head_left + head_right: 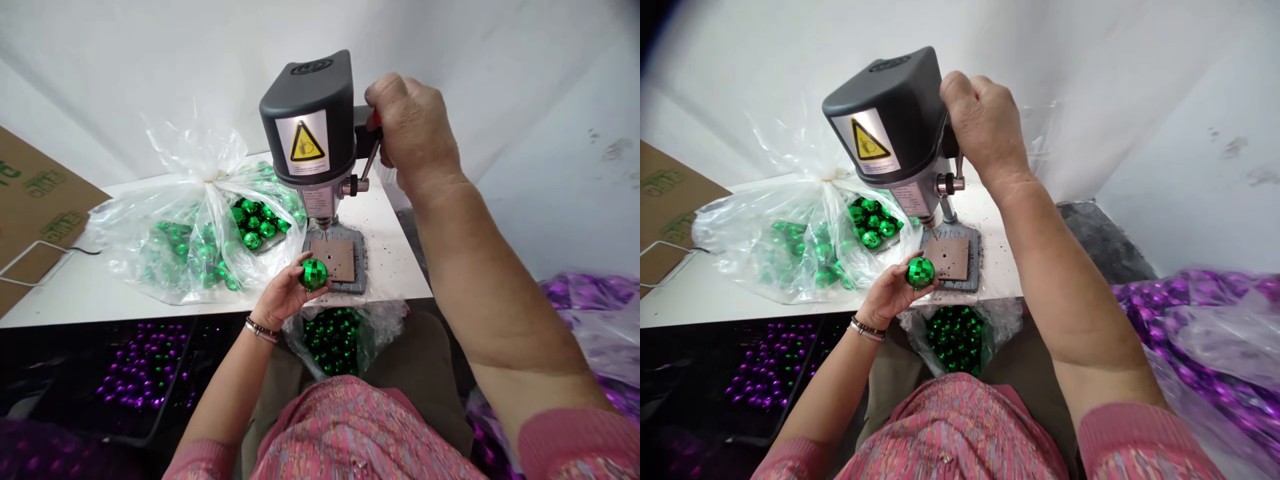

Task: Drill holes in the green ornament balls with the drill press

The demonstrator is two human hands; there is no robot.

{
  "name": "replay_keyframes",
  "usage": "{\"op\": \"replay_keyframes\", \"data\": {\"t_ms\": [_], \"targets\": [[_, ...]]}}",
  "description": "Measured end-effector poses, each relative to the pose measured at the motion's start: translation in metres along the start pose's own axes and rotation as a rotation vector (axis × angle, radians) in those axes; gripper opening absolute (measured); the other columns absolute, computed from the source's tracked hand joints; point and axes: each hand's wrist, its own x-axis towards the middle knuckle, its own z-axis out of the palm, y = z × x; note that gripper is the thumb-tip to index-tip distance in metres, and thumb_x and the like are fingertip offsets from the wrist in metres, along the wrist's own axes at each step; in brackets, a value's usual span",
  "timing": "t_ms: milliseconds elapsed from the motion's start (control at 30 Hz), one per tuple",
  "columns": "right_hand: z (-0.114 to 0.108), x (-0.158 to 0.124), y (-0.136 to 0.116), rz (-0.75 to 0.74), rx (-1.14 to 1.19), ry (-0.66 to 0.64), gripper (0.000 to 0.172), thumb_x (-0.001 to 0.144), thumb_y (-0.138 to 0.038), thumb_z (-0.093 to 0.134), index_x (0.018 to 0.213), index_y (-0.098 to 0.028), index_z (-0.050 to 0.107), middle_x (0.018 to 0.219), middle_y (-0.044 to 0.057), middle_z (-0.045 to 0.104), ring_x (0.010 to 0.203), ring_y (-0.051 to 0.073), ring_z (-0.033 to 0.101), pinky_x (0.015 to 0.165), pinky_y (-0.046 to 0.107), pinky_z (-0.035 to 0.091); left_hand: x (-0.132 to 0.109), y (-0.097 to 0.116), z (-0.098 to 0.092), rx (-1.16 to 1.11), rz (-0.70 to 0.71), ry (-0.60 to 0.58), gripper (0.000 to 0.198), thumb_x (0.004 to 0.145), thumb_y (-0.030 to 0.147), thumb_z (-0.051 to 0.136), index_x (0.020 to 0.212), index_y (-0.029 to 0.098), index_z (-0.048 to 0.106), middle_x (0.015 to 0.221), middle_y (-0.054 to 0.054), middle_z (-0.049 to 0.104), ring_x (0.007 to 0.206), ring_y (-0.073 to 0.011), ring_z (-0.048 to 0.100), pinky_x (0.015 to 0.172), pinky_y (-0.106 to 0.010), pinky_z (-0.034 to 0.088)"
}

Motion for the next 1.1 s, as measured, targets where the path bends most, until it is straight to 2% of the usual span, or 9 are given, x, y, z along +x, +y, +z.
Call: {"op": "replay_keyframes", "data": {"t_ms": [67, 167, 267, 367, 500, 700, 933, 1100], "targets": [[0.001, 0.000, 0.001, -0.015, 0.014, 0.041, 0.029, 0.090, -0.031, 0.045, 0.064, -0.018, 0.042, 0.068, -0.003, 0.037, 0.068, 0.008, 0.028, 0.060, 0.025, 0.024, 0.003, 0.003, -0.001, 0.030, -0.024, -0.010, 0.044, 0.072, 0.026, 0.071, 0.113, 0.016, 0.059, 0.098, -0.009, 0.073, 0.096, -0.0266, 0.072, 0.097, -0.048, 0.053], [0.002, 0.000, 0.001, -0.021, 0.012, 0.083, 0.032, 0.091, -0.027, 0.048, 0.061, -0.017, 0.044, 0.063, -0.003, 0.035, 0.066, 0.007, 0.027, 0.060, 0.025, 0.024, 0.010, 0.006, -0.001, 0.128, 0.014, 0.043, 0.036, 0.073, 0.030, 0.075, 0.102, 0.014, 0.063, 0.095, -0.009, 0.072, 0.094, -0.0241, 0.070, 0.097, -0.046, 0.053], [0.002, 0.001, 0.000, -0.023, 0.010, 0.096, 0.034, 0.091, -0.026, 0.049, 0.059, -0.017, 0.047, 0.061, -0.004, 0.036, 0.065, 0.007, 0.027, 0.060, 0.025, 0.025, 0.019, 0.006, 0.001, 0.302, 0.143, 0.181, 0.039, 0.073, 0.038, 0.078, 0.102, 0.018, 0.062, 0.096, -0.006, 0.070, 0.089, -0.0200, 0.068, 0.085, -0.038, 0.057], [0.002, 0.000, 0.000, -0.027, 0.020, 0.097, 0.034, 0.092, -0.028, 0.049, 0.061, -0.016, 0.048, 0.061, -0.004, 0.038, 0.065, 0.007, 0.029, 0.060, 0.025, 0.026, 0.029, 0.003, 0.003, 0.490, 0.270, 0.352, 0.047, 0.071, 0.044, 0.079, 0.107, 0.020, 0.060, 0.100, -0.004, 0.068, 0.087, -0.0168, 0.065, 0.071, -0.028, 0.052], [0.002, -0.002, -0.001, -0.010, 0.015, 0.097, 0.034, 0.092, -0.027, 0.050, 0.060, -0.016, 0.049, 0.060, -0.005, 0.038, 0.064, 0.007, 0.028, 0.060, 0.025, 0.027, 0.040, -0.003, 0.005, 0.578, 0.390, 0.449, 0.053, 0.068, 0.040, 0.078, 0.109, 0.020, 0.053, 0.102, -0.004, 0.067, 0.089, -0.0159, 0.064, 0.071, -0.026, 0.048], [0.001, -0.001, 0.001, -0.020, 0.029, 0.096, 0.033, 0.092, -0.029, 0.050, 0.061, -0.016, 0.048, 0.061, -0.004, 0.037, 0.065, 0.007, 0.027, 0.060, 0.024, 0.026, 0.051, -0.004, 0.007, 0.766, 0.440, 0.503, 0.051, 0.067, 0.035, 0.078, 0.106, 0.019, 0.050, 0.092, -0.002, 0.065, 0.085, -0.0145, 0.062, 0.076, -0.027, 0.047], [0.001, -0.002, 0.001, -0.022, 0.036, 0.088, 0.031, 0.092, -0.029, 0.049, 0.063, -0.016, 0.048, 0.062, -0.005, 0.038, 0.065, 0.007, 0.030, 0.060, 0.023, 0.028, 0.058, -0.005, 0.008, 0.880, 0.450, 0.503, 0.053, 0.066, 0.031, 0.081, 0.108, 0.019, 0.051, 0.102, -0.005, 0.066, 0.089, -0.0162, 0.064, 0.080, -0.029, 0.049], [0.000, -0.003, -0.002, -0.021, 0.025, 0.068, 0.033, 0.093, -0.028, 0.048, 0.062, -0.017, 0.047, 0.062, -0.005, 0.039, 0.065, 0.006, 0.033, 0.062, 0.023, 0.029, 0.058, -0.006, 0.015, 0.995, 0.456, 0.499, 0.050, 0.066, 0.029, 0.081, 0.108, 0.019, 0.055, 0.099, -0.005, 0.067, 0.089, -0.0188, 0.064, 0.083, -0.033, 0.050]]}}
